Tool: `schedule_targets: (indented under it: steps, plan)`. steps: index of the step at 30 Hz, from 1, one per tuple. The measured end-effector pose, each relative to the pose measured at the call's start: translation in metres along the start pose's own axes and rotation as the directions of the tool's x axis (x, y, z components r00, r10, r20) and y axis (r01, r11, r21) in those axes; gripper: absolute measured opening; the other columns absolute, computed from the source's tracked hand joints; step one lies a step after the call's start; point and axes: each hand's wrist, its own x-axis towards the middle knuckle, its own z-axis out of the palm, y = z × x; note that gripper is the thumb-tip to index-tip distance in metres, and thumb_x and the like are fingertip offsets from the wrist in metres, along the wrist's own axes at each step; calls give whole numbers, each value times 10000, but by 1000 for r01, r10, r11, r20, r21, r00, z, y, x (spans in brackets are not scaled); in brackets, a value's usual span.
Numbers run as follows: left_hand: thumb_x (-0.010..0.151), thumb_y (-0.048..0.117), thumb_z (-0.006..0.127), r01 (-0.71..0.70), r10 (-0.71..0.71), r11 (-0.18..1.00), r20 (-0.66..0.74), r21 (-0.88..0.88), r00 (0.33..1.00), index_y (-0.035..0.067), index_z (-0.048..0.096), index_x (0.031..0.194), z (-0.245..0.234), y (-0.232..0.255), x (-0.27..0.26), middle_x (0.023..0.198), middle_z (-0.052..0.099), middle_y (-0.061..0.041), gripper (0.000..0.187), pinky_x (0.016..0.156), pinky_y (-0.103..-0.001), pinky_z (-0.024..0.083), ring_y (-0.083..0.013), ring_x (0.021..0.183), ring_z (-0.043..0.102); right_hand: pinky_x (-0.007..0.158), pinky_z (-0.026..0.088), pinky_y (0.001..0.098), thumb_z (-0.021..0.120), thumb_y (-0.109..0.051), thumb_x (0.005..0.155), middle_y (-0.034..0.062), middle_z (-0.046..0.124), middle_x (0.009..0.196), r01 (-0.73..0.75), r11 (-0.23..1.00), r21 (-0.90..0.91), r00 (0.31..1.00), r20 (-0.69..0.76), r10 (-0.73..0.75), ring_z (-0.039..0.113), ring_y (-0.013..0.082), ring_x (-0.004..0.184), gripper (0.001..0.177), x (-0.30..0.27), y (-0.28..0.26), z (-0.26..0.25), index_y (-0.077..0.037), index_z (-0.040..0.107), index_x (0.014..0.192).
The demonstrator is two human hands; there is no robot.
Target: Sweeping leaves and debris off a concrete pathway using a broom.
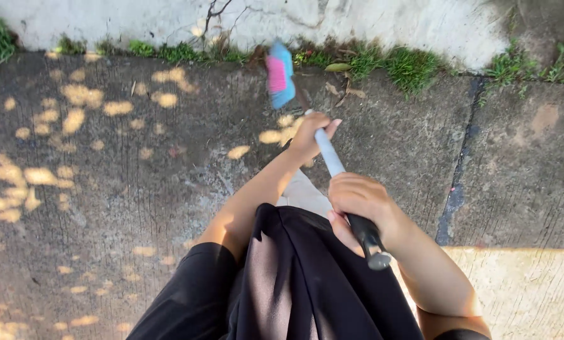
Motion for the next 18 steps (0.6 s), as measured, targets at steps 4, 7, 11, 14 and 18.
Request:
schedule_targets:
  steps: [4,7,11,14,18]
  plan:
    - [987,107,631,-87,95,992,83,-93,992,126,380,553,32,67,54,470,400,-70,501,589,-334,442,-311,474,451,620,564,521,623,-142,935,160,629,701,64,985,-157,995,-67,-75,683,454,691,315,-39,-9,-44,-48,562,641]
    - [997,100,609,-141,146,989,167,-37,975,131,398,549,43,113,73,474,399,-55,496,575,-308,436,-247,468,437,722,636,507,674,-226,910,92,665,734,43,973,-225,981,-173,-84,723,384,738,304,-54,-50,-82,-87,566,662]
    - [1034,160,571,-170,150,980,182,103,972,128,399,558,41,112,58,478,381,-37,507,543,-341,380,-229,462,391,624,622,410,659,-258,887,28,577,560,105,994,-31,972,-208,-109,633,255,514,354,-51,-50,-111,-118,526,590]
    - [1053,181,596,-53,17,972,154,228,988,128,459,563,10,72,27,493,449,-27,512,599,-343,407,-208,490,429,540,565,377,646,-171,898,66,518,558,234,944,232,915,-381,-133,550,233,478,297,-43,1,-93,-74,525,645]
    - [935,111,706,132,-203,887,117,443,972,75,503,586,-39,1,-16,525,509,-143,405,627,-425,470,-376,582,577,579,498,396,696,-86,864,134,538,627,314,816,485,825,-565,19,597,271,579,255,-47,91,-39,-12,534,681]
